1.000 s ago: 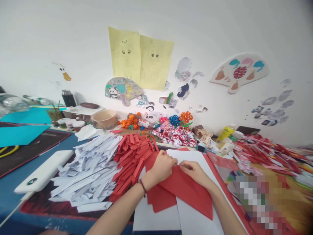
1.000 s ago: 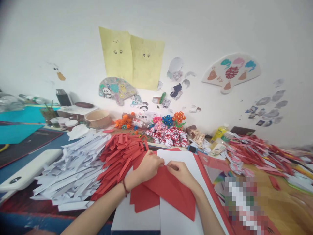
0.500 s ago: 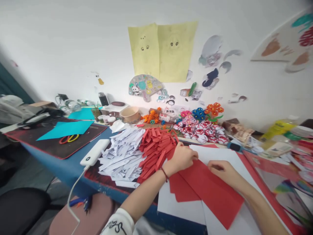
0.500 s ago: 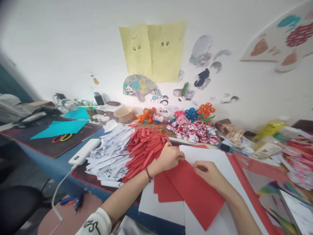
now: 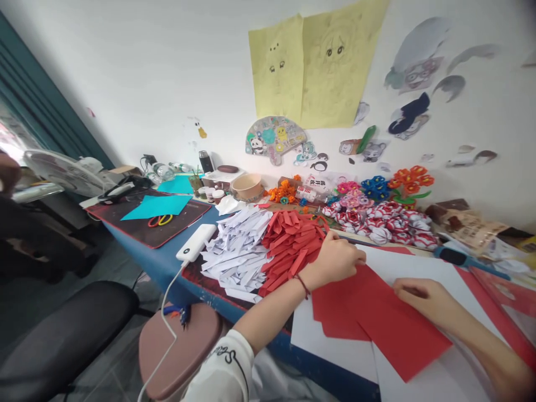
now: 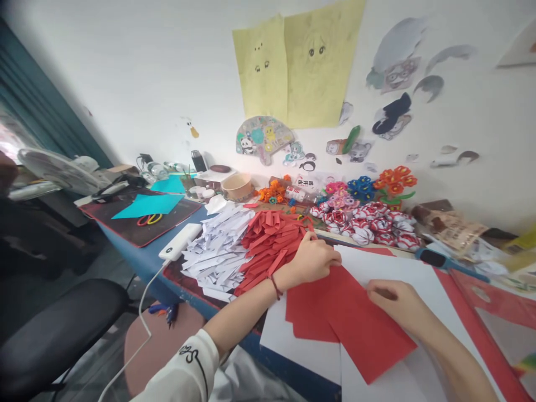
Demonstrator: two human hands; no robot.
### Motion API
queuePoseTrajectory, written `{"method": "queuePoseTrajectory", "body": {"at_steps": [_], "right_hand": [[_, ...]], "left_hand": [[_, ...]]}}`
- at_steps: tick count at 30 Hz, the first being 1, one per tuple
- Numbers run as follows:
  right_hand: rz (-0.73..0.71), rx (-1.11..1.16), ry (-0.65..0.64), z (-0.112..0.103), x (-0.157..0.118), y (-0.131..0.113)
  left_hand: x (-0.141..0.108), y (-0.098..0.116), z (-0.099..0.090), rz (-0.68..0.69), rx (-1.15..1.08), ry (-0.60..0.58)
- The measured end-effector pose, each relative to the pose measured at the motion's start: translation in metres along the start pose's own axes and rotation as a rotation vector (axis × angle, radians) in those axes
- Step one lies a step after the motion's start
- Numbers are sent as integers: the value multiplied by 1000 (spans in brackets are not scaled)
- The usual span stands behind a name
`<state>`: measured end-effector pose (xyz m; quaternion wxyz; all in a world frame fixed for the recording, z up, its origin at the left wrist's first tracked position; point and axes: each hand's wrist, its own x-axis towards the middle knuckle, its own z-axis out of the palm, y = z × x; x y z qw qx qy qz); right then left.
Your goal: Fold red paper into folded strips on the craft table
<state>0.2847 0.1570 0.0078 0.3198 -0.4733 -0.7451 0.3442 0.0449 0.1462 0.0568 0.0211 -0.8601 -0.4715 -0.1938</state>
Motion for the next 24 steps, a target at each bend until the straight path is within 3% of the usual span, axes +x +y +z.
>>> {"method": "queuePoseTrajectory", "body": {"at_steps": [2, 4, 14, 24], "right_hand": [[26, -28, -215, -6, 2, 4], [38, -49, -300, -11, 3, 8], [56, 55, -384, -13, 1, 3], [101, 56, -328, -20, 2, 5]], "left_hand": [[1, -2, 1, -2, -6, 11], [1, -4, 1, -7, -12, 22], [2, -9, -2, -9, -23, 135], [3, -10, -4, -39, -8, 181]]}}
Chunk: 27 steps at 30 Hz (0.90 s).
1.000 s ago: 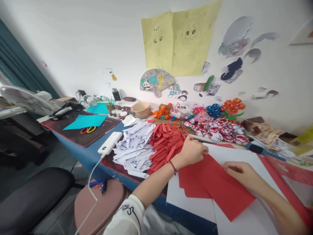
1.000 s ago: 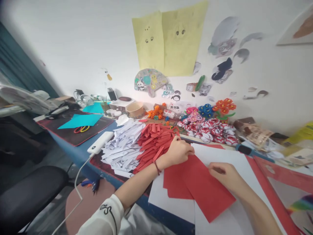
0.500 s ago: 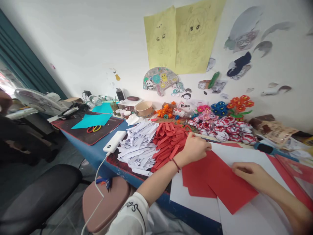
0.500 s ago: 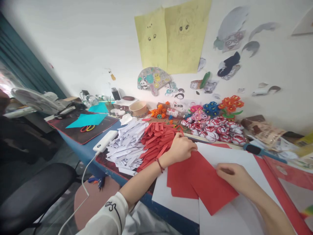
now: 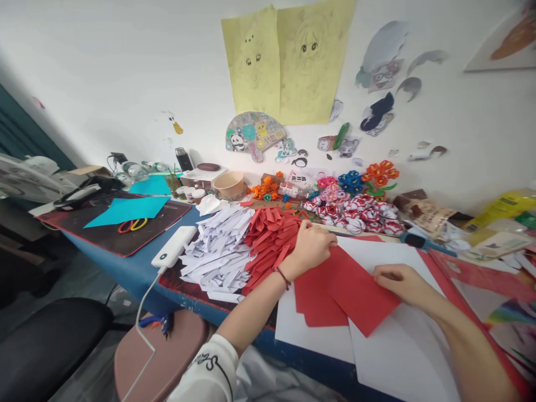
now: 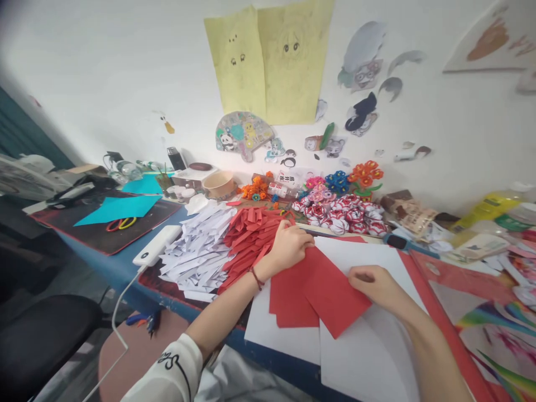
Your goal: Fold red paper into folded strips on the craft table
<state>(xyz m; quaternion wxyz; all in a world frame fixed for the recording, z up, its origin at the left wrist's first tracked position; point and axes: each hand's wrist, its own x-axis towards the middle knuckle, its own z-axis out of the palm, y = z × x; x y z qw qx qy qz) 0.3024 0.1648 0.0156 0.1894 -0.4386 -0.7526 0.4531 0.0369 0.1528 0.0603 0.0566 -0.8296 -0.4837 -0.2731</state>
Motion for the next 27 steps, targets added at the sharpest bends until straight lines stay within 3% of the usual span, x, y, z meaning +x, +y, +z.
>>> {"method": "queuePoseTrajectory", "body": {"at_steps": [8, 17, 27], "right_hand": [[12, -74, 72, -2, -6, -12], [12, -210, 240, -5, -11, -22], [19, -210, 266, -7, -13, -20]], "left_hand": [[1, 1, 3, -38, -26, 13], [2, 7, 1, -26, -25, 9], [2, 6, 2, -57, -40, 19]]}}
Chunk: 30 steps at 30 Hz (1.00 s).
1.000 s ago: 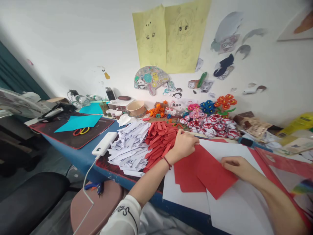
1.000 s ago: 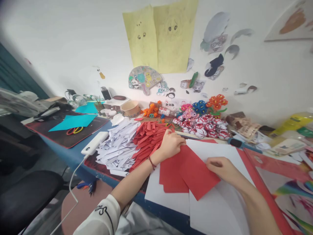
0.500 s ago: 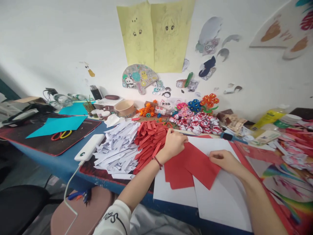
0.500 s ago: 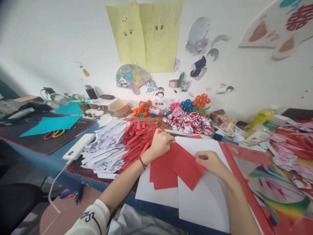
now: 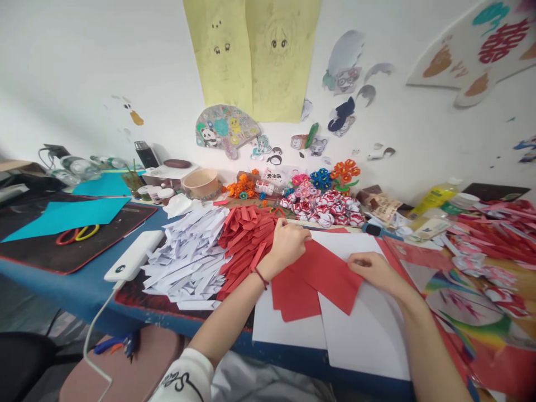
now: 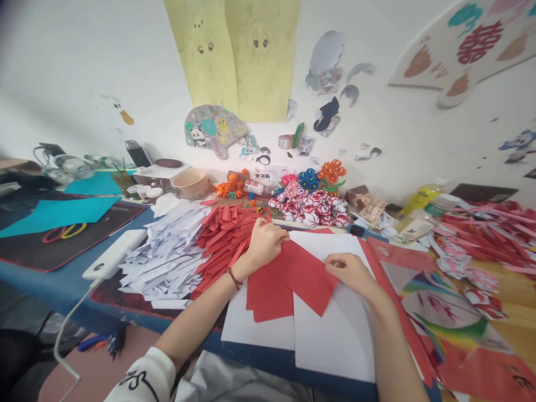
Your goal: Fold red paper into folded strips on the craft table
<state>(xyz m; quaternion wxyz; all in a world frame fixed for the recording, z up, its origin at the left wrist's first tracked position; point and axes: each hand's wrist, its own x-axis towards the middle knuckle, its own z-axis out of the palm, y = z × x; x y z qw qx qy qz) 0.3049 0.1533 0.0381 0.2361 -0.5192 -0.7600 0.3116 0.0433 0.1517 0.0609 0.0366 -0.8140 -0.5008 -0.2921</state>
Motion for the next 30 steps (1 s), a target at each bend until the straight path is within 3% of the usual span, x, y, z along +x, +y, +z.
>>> {"method": "queuePoseTrajectory", "body": {"at_steps": [12, 18, 24, 30], "right_hand": [[40, -88, 76, -8, -8, -3], [97, -241, 154, -12, -10, 3], [69, -218, 146, -13, -9, 16], [136, -302, 320, -22, -9, 37]], "left_hand": [[1, -4, -1, -41, -25, 34], [1, -1, -1, -17, -24, 38], [2, -4, -4, -19, -20, 71], [6, -16, -7, -177, -158, 156]]}}
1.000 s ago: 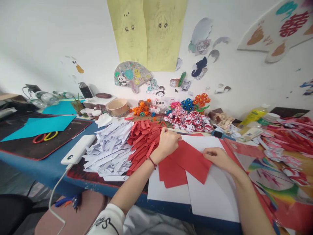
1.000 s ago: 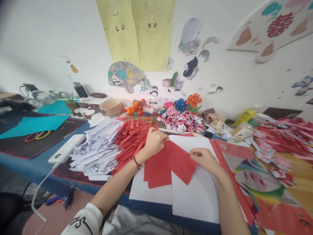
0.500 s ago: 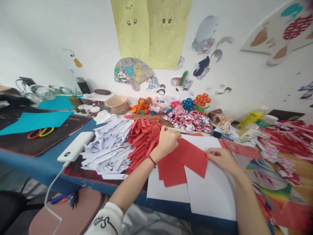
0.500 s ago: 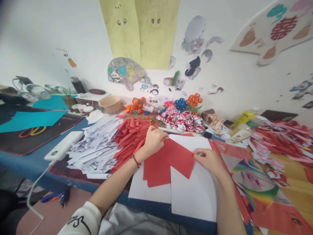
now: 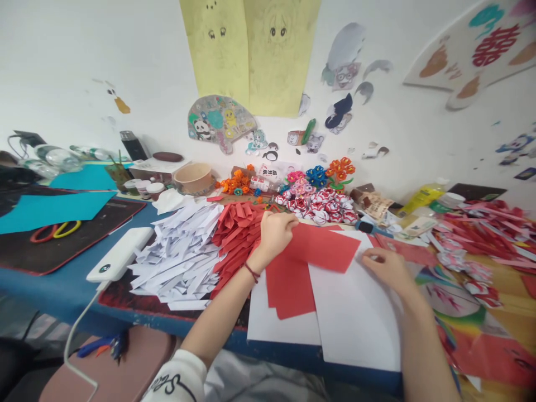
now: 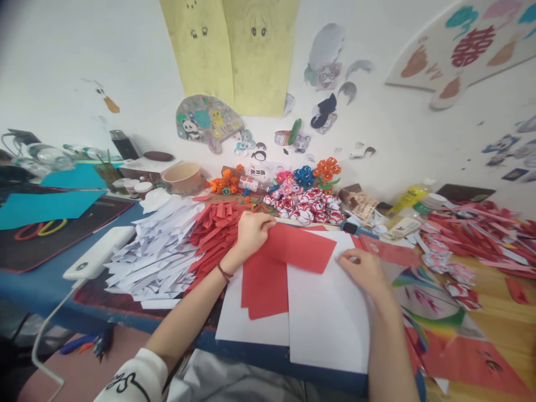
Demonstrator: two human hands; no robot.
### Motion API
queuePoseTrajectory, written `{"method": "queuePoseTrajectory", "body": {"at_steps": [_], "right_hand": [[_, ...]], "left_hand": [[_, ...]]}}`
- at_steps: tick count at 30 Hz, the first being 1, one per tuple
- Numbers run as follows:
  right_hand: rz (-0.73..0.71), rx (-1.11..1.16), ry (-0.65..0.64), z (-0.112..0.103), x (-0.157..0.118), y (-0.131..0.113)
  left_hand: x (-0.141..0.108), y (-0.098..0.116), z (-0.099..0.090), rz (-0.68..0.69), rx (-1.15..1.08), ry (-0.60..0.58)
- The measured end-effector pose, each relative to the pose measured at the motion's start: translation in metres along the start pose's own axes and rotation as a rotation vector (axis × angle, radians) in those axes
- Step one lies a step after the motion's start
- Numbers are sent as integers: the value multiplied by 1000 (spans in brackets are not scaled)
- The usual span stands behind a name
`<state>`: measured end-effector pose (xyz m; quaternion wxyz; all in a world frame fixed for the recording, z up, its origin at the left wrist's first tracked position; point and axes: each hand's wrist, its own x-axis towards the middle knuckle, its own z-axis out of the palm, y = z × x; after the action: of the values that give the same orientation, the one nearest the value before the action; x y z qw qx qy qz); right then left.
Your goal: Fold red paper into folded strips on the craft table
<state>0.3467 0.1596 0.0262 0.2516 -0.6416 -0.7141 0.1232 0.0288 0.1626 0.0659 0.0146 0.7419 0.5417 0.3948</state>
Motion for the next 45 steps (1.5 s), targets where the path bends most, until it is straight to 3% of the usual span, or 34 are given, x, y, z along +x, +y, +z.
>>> {"method": "queuePoseTrajectory", "body": {"at_steps": [5, 13, 18, 20, 24, 27, 30, 33, 36, 39, 45], "right_hand": [[16, 206, 35, 9, 5, -4], [-84, 721, -260, 19, -6, -48], [-179, 961, -413, 16, 0, -103], [-230, 1039, -397, 19, 8, -119], [-245, 1172, -403, 34, 20, -129], [-222, 1270, -363, 51, 22, -123], [-176, 1287, -362, 62, 19, -116], [-133, 1289, -288, 63, 17, -113], [-148, 1292, -201, 57, 15, -115], [-169, 1259, -157, 51, 13, -117], [-155, 1229, -210, 50, 8, -116]], "left_hand": [[3, 1, 1, -115, -261, 53], [6, 0, 2, -282, -687, 234], [12, 2, 9, -483, -1086, 87], [13, 6, 9, -529, -1165, -19], [9, 9, 11, -551, -1185, -167], [0, 3, 15, -478, -1096, -235], [-9, -2, 16, -266, -859, -272], [-18, 2, 11, -57, -560, -356], [-24, 14, 5, 49, -400, -303], [-25, 23, -2, 88, -416, -230], [-26, 23, -6, 174, -545, -352]]}}
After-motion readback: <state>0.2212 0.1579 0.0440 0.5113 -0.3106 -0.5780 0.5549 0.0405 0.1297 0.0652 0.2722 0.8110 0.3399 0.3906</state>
